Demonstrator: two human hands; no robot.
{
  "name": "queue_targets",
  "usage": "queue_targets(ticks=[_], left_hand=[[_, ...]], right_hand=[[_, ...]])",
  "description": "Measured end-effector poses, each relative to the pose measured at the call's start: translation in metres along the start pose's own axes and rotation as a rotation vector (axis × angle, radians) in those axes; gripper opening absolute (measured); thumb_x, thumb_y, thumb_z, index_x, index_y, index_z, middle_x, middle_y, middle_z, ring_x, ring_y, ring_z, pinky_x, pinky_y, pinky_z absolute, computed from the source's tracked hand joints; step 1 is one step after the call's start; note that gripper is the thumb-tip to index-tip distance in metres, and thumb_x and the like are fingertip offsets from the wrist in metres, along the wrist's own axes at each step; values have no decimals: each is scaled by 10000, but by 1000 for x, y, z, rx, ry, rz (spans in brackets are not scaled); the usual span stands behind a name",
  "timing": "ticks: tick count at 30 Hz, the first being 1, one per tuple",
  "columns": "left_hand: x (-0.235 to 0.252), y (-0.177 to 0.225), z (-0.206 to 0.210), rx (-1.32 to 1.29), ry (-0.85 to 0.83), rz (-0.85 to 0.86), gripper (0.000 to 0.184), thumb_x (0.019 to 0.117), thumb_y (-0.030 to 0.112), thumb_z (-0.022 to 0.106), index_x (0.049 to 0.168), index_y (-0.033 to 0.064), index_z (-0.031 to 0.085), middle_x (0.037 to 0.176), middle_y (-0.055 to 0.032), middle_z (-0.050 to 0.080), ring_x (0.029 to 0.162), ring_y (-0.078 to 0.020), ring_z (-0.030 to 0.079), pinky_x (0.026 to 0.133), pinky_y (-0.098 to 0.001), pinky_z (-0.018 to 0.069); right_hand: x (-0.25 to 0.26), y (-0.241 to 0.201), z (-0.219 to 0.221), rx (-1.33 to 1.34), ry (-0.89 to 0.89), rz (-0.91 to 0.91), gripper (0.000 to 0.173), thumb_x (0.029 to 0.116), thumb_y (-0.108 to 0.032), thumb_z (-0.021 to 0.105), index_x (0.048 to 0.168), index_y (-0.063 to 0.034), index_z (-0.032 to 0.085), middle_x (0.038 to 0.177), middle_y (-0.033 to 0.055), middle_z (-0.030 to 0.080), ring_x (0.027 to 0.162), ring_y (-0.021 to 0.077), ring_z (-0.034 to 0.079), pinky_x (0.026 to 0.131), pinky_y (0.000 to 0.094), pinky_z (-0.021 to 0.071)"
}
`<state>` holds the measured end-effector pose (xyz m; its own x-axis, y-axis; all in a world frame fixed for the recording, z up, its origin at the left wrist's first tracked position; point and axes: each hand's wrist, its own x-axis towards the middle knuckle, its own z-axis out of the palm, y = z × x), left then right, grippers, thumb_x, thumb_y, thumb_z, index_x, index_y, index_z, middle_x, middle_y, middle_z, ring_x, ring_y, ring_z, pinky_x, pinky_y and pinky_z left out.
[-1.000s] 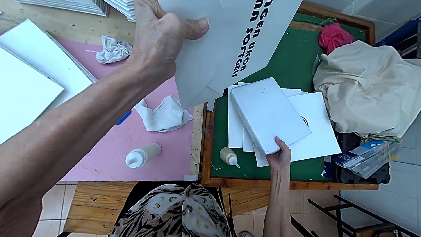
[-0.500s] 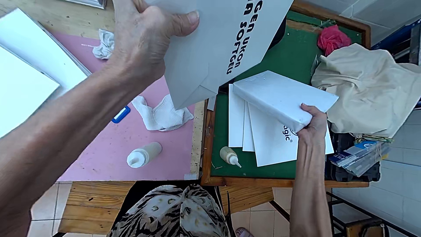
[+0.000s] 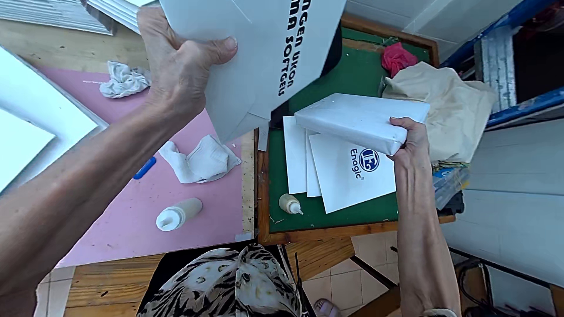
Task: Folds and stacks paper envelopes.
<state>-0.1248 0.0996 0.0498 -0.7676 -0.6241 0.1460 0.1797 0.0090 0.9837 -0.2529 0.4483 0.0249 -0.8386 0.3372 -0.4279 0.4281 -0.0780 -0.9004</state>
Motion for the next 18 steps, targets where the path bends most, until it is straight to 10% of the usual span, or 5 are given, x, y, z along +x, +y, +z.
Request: queue_targets(ticks=[9,13,18], left_hand=[[-18,-24,76,137,-303,409,29,864,58,696,880,34,701,827,65,714,828,59,668,818,-169,551],[-42,-58,116,215,-458,608,220,940,51,628,1092,-33,763,906,-177,763,831,-190,735,800,-370,560],[-80,-113,141,320,-708,797,413,833,-105,577,1192,9,746,1139,-238,740,986,-427,743,770,-612,560]], right_hand=[[-66,-32,-105,-166,67,-186,252,884,-82,676,1117,-130,592,900,-24,708,782,72,714,667,267,618],[-93,-25,-160,-156,199,-214,231,855,-39,680,1055,-124,602,856,-24,713,743,72,713,626,266,615],[-126,-1,-227,-194,407,-144,159,884,-4,624,1008,-99,596,790,-11,693,691,69,696,602,255,601]])
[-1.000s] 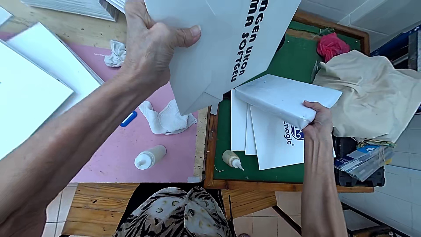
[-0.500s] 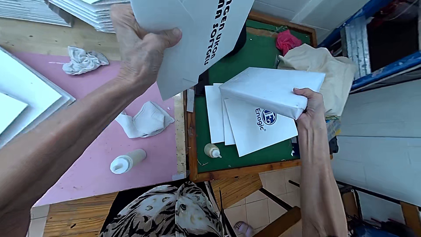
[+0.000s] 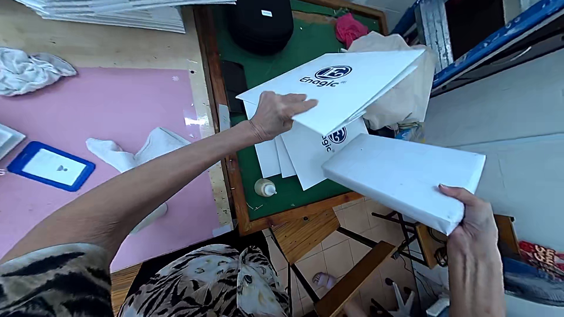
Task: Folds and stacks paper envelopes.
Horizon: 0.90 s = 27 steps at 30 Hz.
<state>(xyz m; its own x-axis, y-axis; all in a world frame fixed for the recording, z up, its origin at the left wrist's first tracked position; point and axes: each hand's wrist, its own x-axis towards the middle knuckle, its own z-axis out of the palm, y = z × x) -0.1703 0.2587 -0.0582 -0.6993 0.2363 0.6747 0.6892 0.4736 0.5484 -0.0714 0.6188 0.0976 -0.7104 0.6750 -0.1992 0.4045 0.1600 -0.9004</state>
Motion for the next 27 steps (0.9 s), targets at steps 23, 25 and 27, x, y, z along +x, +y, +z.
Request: queue_targets(ticks=[23,25,27], left_hand=[[-84,-55,91,-267,-797,-318,530,968,6,575,1481,-67,465,1589,-234,399,1497,-429,338,1215,-585,227],[-88,-54,94,-294,-670,-362,556,891,-161,539,1440,-76,511,1530,-234,483,1455,-421,417,1206,-555,283],[-89,-47,96,-233,-640,-402,542,890,-196,521,1419,-76,536,1533,-232,481,1466,-401,407,1221,-521,277]], right_hand=[[-52,17,-36,-66,12,30,166,847,23,577,951,-102,613,736,-46,716,655,44,712,576,226,612],[-47,10,-12,-8,-90,4,177,863,31,540,964,-101,602,746,-38,719,673,50,717,595,234,618],[-41,5,15,66,-203,-25,189,892,30,497,972,-100,608,763,-24,726,692,58,721,607,239,618]])
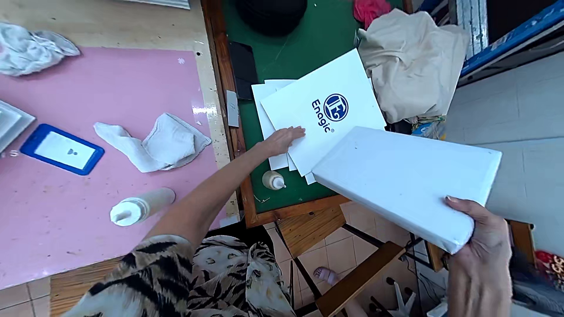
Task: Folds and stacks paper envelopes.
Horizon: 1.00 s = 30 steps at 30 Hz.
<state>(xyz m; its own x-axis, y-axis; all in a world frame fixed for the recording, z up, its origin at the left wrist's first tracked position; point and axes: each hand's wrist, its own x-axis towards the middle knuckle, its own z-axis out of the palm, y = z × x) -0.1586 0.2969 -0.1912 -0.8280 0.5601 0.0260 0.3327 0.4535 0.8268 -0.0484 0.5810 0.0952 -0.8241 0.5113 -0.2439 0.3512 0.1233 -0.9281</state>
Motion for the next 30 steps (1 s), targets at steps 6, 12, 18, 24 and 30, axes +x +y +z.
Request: queue_targets(ticks=[6,12,18,24,30], left_hand=[[-26,39,2,207,45,-395,285,1045,46,479,1188,-115,665,1205,-332,654,1153,-511,617,966,-623,451],[-54,42,-4,93,40,-402,323,1020,-28,459,1268,-69,662,1456,-217,568,1194,-449,635,1001,-576,475],[-118,69,-15,23,589,-402,206,984,41,605,1106,-24,759,855,-203,739,750,-356,711,705,-527,545],[-168,116,-32,-26,567,-342,212,958,22,628,1119,-33,755,877,-167,762,739,-256,737,698,-407,584],[-150,110,-20,43,565,-410,231,961,-43,569,1118,-78,734,983,-244,740,855,-380,730,779,-499,577]], right_hand=[[32,7,95,167,-193,-13,178,915,-4,560,1041,-122,599,850,-16,724,753,70,724,643,258,621],[60,65,146,256,-308,70,247,915,-109,665,1146,-126,580,945,3,718,835,107,728,717,313,634],[79,184,148,213,-139,274,288,963,-35,638,1236,8,557,1006,117,686,864,168,703,769,347,608],[72,169,108,-743,-267,66,529,885,-406,790,1032,90,683,842,188,706,716,278,696,712,488,582],[92,112,145,-1065,-376,-478,552,1080,-366,492,1223,153,614,1178,410,617,1118,590,596,940,720,431]])
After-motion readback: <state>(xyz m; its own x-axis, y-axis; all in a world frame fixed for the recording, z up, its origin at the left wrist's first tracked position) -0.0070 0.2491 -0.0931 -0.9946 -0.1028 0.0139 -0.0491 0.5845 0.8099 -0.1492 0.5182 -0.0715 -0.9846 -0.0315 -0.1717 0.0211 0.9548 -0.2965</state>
